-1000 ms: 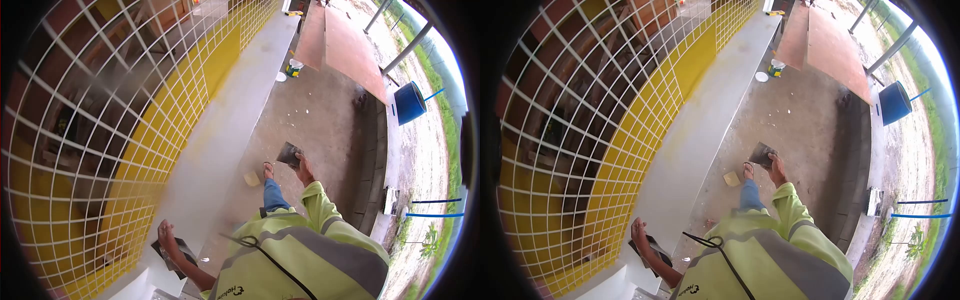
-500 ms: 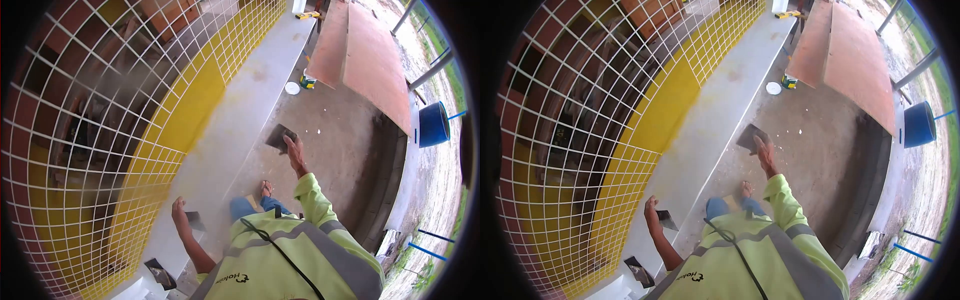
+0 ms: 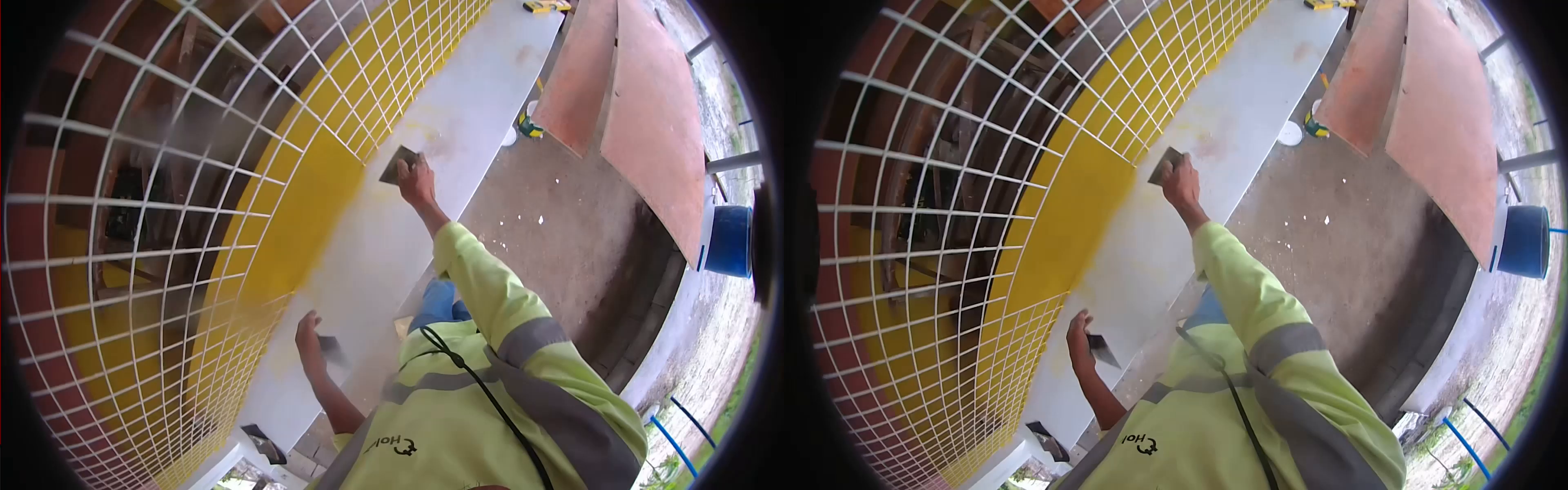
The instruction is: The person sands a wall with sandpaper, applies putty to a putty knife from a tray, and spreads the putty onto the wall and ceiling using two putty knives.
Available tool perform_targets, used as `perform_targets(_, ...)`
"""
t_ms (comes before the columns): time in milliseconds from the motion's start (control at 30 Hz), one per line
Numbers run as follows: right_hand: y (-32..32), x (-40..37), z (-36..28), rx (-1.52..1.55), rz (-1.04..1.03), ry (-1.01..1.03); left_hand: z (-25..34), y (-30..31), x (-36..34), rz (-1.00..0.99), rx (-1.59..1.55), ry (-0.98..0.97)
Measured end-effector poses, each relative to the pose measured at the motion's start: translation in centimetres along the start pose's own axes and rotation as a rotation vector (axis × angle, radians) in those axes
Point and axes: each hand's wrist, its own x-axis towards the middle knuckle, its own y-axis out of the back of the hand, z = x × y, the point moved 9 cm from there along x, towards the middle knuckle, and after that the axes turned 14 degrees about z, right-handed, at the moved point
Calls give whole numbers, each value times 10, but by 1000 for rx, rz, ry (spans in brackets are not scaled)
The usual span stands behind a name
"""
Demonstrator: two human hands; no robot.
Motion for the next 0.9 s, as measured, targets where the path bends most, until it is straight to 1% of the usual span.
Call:
perform_targets(33,-13,10,0,-90,1,-41,27,-20,0,-30,31,-9)
perform_targets(67,-22,20,3,-79,-22,-111,50,-43,3,-50,56,-30)
perform_targets(100,-18,32,7,-130,-4,-76,70,-67,6,-72,76,-48)
perform_targets(167,9,29,28,-255,4,-23,104,-99,4,-109,100,-67)
perform_targets(200,47,26,47,-336,-113,-102,115,-113,6,-130,93,-82)
perform_targets(233,99,18,93,-422,-4,25,118,-117,11,-130,96,-79)
perform_targets(300,245,6,175,-643,-124,-272,121,-119,26,-119,90,-73)
perform_targets(333,323,2,226,-789,-2,-61,117,-126,34,-114,53,-50)
perform_targets(367,375,7,196,-864,85,-263,112,-125,43,-112,32,-30)
perform_targets(400,377,24,165,-832,107,-208,110,-127,48,-104,9,-11)
perform_targets(467,353,45,112,-752,127,-99,119,-135,51,-98,9,10)
perform_targets(533,272,55,50,-740,3,-97,135,-144,46,-101,11,39)
perform_targets(567,228,53,28,-742,-120,-40,138,-147,46,-92,10,38)
perform_targets(600,191,43,11,-392,-130,295,141,-148,45,-87,12,37)
perform_targets(633,156,32,-10,-364,-208,453,140,-148,42,-83,18,43)
perform_targets(700,103,2,-41,-386,-325,608,143,-145,35,-81,50,14)
perform_targets(767,69,-39,-43,-396,-430,757,140,-140,32,-78,70,7)
perform_targets(833,41,-86,-14,-494,-514,875,127,-139,31,-76,72,25)
perform_targets(867,32,-104,1,-566,-605,866,129,-141,31,-71,75,22)
perform_targets(900,31,-103,5,-601,-608,894,131,-143,29,-66,77,22)
